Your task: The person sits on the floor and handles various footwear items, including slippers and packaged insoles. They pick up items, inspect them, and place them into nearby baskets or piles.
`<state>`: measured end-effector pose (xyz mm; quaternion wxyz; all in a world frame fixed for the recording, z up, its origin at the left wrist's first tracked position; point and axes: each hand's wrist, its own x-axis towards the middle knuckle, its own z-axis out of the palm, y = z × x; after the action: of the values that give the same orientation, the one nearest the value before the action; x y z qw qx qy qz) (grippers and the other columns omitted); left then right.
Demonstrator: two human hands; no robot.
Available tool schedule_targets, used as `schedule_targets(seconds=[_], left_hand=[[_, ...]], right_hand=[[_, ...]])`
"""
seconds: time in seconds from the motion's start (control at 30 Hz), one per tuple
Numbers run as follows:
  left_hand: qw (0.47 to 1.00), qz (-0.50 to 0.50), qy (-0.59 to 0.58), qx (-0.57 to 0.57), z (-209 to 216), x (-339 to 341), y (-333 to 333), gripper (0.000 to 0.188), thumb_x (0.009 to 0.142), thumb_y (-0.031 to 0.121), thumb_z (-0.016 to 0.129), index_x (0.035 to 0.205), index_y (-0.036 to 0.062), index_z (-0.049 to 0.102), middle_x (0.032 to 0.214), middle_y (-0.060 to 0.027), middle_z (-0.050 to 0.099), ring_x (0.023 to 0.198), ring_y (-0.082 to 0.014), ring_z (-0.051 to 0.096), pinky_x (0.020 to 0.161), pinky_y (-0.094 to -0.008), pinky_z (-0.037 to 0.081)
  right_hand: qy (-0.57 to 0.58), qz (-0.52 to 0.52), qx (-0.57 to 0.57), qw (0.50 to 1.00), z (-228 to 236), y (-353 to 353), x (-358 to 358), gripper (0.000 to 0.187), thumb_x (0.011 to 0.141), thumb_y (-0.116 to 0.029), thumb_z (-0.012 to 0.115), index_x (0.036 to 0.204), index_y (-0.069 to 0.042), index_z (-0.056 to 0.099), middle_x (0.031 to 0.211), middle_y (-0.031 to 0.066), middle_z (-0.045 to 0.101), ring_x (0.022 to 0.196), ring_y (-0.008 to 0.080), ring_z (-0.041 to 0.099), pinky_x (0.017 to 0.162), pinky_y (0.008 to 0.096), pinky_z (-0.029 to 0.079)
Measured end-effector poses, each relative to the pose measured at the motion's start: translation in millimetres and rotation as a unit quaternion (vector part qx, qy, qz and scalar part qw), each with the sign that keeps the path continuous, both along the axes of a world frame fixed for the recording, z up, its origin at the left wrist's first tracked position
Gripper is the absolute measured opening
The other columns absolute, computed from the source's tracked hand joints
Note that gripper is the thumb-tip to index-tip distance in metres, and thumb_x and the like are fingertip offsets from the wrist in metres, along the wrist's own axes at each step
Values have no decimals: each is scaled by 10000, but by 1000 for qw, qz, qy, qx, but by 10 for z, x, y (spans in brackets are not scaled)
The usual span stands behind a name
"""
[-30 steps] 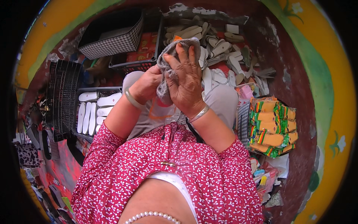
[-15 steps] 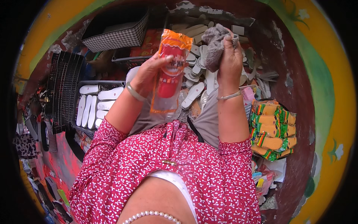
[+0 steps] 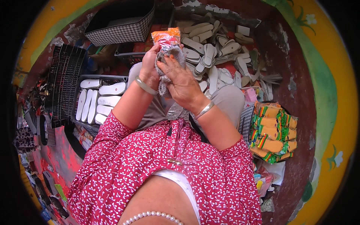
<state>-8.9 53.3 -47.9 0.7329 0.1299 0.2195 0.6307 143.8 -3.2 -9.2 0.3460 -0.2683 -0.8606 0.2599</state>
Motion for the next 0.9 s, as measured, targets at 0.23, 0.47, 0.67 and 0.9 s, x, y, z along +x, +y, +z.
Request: schedule_targets(seconds=[0.23, 0.47, 0.67, 0.9], left_hand=[[990, 63, -108, 68, 289, -333, -35, 556, 955, 394, 201, 1320, -13, 302, 1233, -257, 453, 1080, -423, 484, 953, -578, 354], [980, 178, 8, 88, 502, -477, -198, 441, 899, 183, 487, 1259, -40, 364, 1185, -262, 486, 1093, -384, 503, 936, -516, 413], [977, 98, 66, 178, 505, -35, -303, 435, 851, 36, 505, 1259, -34, 373, 1167, -226, 524, 1082, -340, 528, 934, -450, 430], [966, 115, 105, 208, 503, 268, -414, 374, 853, 9, 487, 1224, 1, 448, 1170, -146, 550, 1052, -242, 554, 938, -356, 422]], right_hand=[[29, 29, -123, 992, -328, -342, 209, 516, 710, 65, 563, 1203, -86, 545, 1174, 151, 570, 1068, 275, 558, 913, 334, 414], [566, 100, -549, 607, 205, 274, 746, 447, 929, -301, 429, 1260, -1, 402, 1230, 161, 497, 1041, 281, 552, 874, 404, 468], [512, 158, -589, 605, 181, 400, 328, 604, 850, -238, 622, 1332, -6, 341, 1292, 100, 459, 1174, 169, 454, 992, 296, 344], [298, 98, -485, 816, 48, 460, 85, 572, 729, -169, 750, 1205, 3, 484, 1097, 69, 578, 974, 127, 551, 869, 250, 425]])
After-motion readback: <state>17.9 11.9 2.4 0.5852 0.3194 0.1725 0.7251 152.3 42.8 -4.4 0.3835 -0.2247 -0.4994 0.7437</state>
